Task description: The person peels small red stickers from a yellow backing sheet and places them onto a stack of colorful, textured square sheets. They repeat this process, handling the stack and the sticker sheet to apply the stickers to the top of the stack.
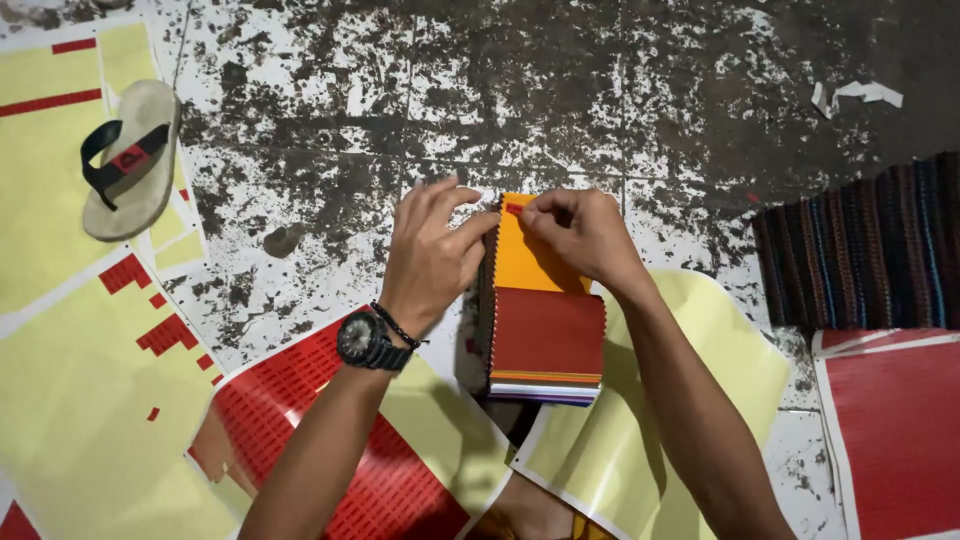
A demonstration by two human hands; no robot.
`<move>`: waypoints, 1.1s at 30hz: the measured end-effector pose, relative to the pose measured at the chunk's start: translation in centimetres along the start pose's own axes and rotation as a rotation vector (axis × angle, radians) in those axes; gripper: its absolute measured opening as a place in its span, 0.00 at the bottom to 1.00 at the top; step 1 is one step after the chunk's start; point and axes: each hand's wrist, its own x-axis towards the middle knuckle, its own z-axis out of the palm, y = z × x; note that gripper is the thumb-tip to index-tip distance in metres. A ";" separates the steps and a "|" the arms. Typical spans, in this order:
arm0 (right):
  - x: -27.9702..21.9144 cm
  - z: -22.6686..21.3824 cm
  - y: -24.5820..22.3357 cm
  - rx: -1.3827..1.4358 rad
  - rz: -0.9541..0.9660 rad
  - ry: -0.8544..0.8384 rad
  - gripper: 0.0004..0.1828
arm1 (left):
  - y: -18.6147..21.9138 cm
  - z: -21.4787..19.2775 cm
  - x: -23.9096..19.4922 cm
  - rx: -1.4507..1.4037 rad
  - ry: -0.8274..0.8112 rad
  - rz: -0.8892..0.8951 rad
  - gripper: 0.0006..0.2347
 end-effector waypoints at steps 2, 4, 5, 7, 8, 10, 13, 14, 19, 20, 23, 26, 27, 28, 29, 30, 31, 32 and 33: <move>0.2 0.2 0.5 -0.011 0.019 0.003 0.07 | 0.0 0.4 0.1 0.051 -0.005 0.040 0.10; 0.3 0.3 0.9 -0.023 0.033 0.007 0.06 | 0.0 1.0 0.2 0.104 -0.006 0.082 0.10; 0.4 0.4 1.0 -0.029 0.043 0.012 0.06 | 0.0 1.3 0.3 0.141 -0.016 0.088 0.11; 0.5 0.6 1.4 -0.033 0.048 0.020 0.06 | 0.0 1.7 0.5 0.183 -0.023 0.098 0.11; 0.6 0.8 1.5 -0.045 0.057 0.027 0.06 | 0.1 1.7 0.6 0.215 -0.039 0.088 0.12; 0.7 1.2 1.8 -0.052 0.063 0.036 0.06 | 0.5 1.7 0.6 0.252 -0.054 0.081 0.13; 0.5 1.2 1.2 -0.133 0.073 0.051 0.06 | 1.1 1.4 0.9 0.256 -0.112 0.050 0.13; 0.2 0.8 0.6 -0.188 0.067 0.028 0.07 | 1.1 1.4 1.0 0.252 -0.121 0.046 0.12; 1.0 -0.4 0.7 -0.591 -0.161 0.109 0.13 | 1.2 1.3 1.2 0.249 -0.113 0.057 0.11; 1.4 -0.4 1.4 -0.629 -0.245 0.082 0.14 | 1.5 0.8 1.2 0.225 -0.112 0.038 0.11; 1.5 -0.5 3.0 -0.653 -0.432 0.103 0.10 | 0.8 1.1 1.2 0.062 -0.052 -0.005 0.11; 1.3 0.0 4.4 -0.677 -0.613 0.247 0.02 | -0.3 2.4 0.9 -0.302 0.051 -0.107 0.15; 1.1 0.3 4.9 -0.714 -0.688 0.347 0.06 | -0.5 2.9 0.7 -0.526 0.093 -0.180 0.19; 0.6 0.2 4.4 -0.716 -0.686 0.347 0.06 | -0.1 2.4 0.7 -0.529 0.092 -0.179 0.19; 0.2 0.2 3.8 -0.731 -0.719 0.386 0.07 | 0.1 1.8 0.7 -0.567 0.121 -0.195 0.19; -0.2 0.1 3.2 -0.745 -0.752 0.425 0.08 | 0.4 1.2 0.7 -0.605 0.151 -0.210 0.20; -0.6 0.0 2.9 -0.743 -0.753 0.426 0.08 | 0.6 0.7 0.7 -0.602 0.152 -0.211 0.20; -1.0 -0.1 2.7 -0.551 -0.654 0.242 0.07 | 0.9 0.1 0.8 -0.619 0.143 -0.207 0.20; -1.5 -0.4 2.5 -0.361 -0.548 0.061 0.09 | 1.2 -0.3 0.8 -0.640 0.132 -0.203 0.20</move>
